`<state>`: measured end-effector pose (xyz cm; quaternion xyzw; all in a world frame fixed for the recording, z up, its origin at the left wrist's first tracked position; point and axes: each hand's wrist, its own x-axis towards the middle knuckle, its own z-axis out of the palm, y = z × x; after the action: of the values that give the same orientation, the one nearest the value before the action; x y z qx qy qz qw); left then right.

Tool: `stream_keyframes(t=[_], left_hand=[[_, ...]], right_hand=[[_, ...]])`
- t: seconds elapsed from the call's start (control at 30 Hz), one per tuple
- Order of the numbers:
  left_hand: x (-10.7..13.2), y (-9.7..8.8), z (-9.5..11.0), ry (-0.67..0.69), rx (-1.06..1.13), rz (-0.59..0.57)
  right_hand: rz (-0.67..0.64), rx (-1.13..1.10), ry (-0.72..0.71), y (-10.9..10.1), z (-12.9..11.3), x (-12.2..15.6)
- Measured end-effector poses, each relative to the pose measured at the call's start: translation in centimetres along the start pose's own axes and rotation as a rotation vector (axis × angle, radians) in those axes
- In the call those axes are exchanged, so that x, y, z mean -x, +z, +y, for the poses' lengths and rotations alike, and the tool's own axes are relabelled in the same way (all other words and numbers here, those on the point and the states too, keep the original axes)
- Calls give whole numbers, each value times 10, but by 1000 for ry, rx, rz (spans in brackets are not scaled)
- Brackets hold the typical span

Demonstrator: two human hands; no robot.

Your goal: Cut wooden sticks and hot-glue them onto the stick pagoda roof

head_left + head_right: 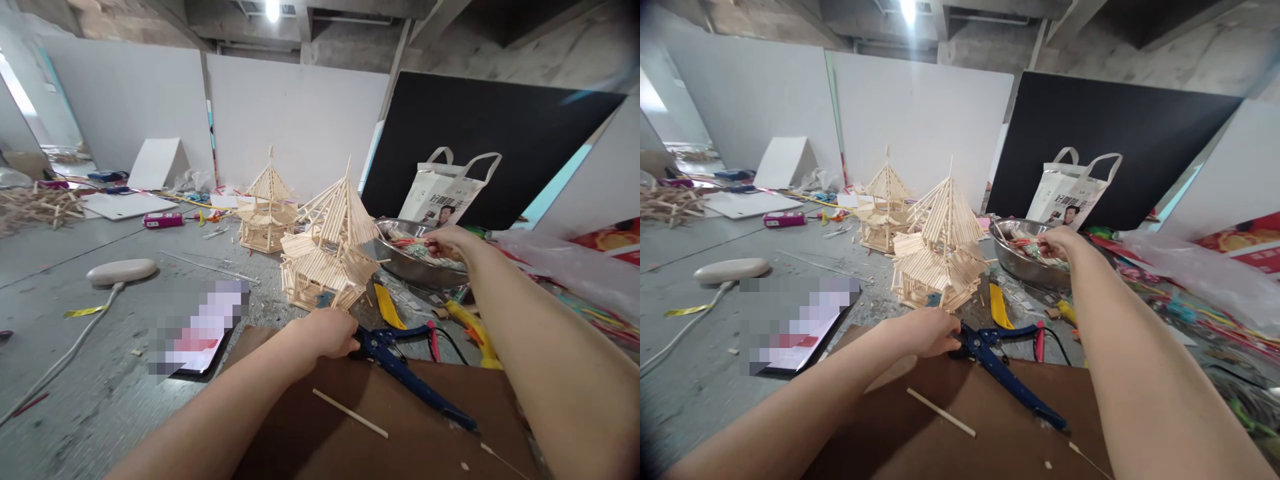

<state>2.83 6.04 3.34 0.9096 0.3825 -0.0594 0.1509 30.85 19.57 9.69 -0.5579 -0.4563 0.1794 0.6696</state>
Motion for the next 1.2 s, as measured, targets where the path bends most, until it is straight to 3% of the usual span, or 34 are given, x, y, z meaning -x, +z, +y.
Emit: stream_keyframes(t=[0.1,0.2,0.33,0.47,0.6,0.7,0.8,1.0,1.2], left_hand=[[-1,1,-1,22,-6,10],[0,0,0,58,-12,28],[2,-4,4,67,-8,81],[1,-3,7,65,-11,147],[0,1,7,78,-10,164],[0,2,8,81,2,181],[0,2,15,101,66,253],[10,-14,32,205,369,479],[20,-31,34,136,983,461]], right_hand=[[-92,190,248,-7,-14,10],[-108,292,286,-15,-32,26],[-102,365,130,-25,-46,63],[-170,491,28,-26,-42,120],[-294,886,-268,-22,-27,167],[-285,1006,-366,-23,-19,183],[-204,823,-346,-26,-19,190],[-8,101,-209,-25,-40,200],[48,-291,-16,-12,-65,220]])
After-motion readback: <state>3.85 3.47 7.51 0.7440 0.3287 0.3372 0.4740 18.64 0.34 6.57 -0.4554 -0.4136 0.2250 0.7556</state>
